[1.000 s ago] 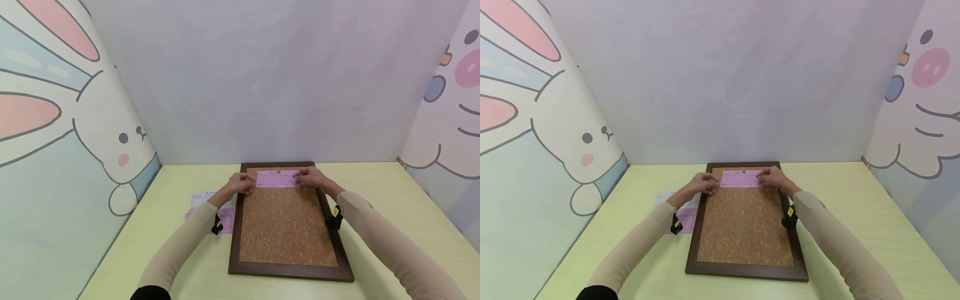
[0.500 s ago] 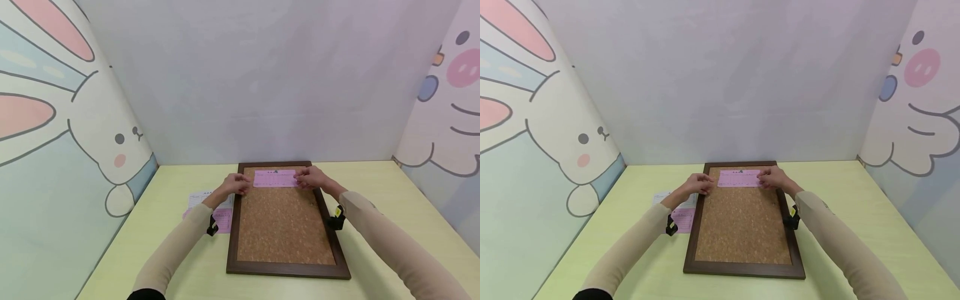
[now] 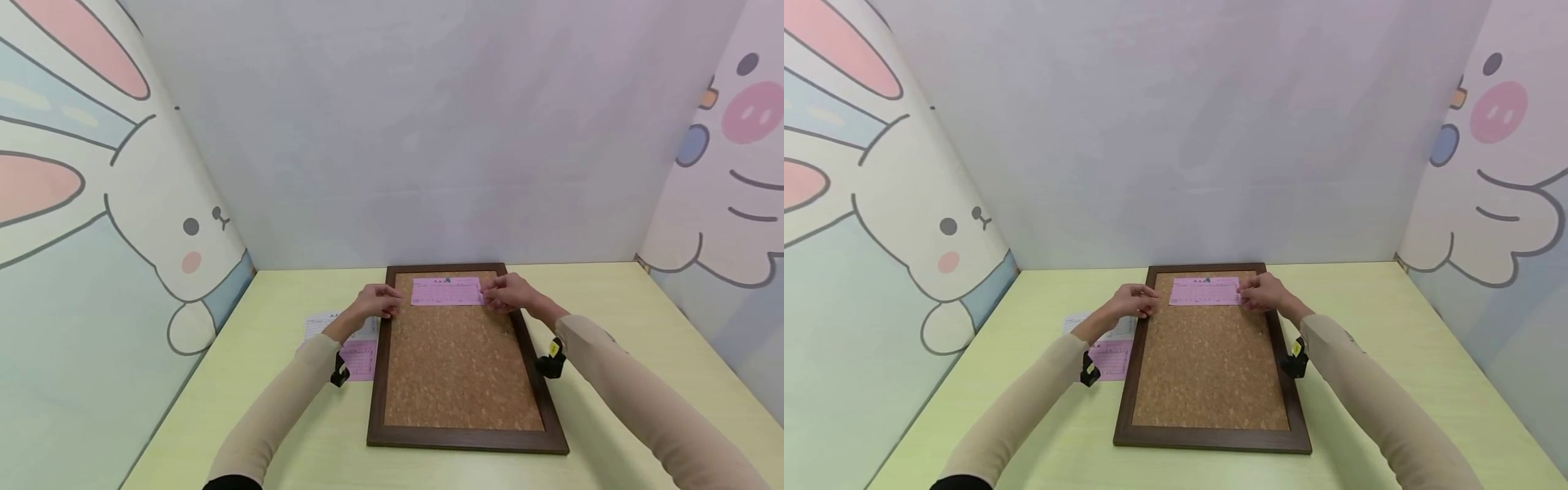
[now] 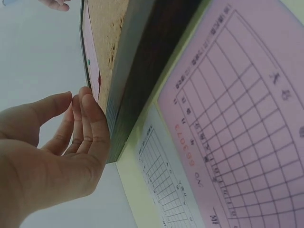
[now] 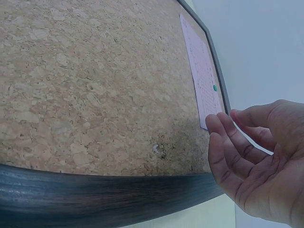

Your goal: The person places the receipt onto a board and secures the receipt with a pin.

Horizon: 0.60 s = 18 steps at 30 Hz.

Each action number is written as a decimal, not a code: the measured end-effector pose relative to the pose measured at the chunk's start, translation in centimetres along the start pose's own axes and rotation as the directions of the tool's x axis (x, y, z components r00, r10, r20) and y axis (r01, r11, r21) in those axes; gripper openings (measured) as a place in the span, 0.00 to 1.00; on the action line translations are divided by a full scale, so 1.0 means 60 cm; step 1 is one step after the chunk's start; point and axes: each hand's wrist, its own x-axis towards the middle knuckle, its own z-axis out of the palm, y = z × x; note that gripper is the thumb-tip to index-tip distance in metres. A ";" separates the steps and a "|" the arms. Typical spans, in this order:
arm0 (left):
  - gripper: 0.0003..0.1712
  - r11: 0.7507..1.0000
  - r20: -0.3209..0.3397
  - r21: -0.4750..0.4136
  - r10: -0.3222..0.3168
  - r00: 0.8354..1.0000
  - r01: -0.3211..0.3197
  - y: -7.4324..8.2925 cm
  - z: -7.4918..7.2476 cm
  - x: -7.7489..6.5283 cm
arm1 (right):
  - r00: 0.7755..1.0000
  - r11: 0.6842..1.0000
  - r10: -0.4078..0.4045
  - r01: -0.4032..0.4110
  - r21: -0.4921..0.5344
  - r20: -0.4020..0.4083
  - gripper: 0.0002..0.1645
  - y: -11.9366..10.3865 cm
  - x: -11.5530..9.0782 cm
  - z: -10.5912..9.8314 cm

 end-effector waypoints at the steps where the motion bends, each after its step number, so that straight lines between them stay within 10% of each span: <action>1: 0.13 1.000 0.001 0.001 0.000 1.000 0.000 -0.001 -0.001 0.000 | 1.000 1.000 0.003 -0.003 0.004 0.001 0.19 0.001 0.000 0.000; 18: 0.12 1.000 -0.036 -0.008 -0.030 0.999 0.030 -0.006 -0.021 -0.011 | 1.000 1.000 0.015 -0.015 -0.003 0.010 0.19 0.002 -0.002 0.000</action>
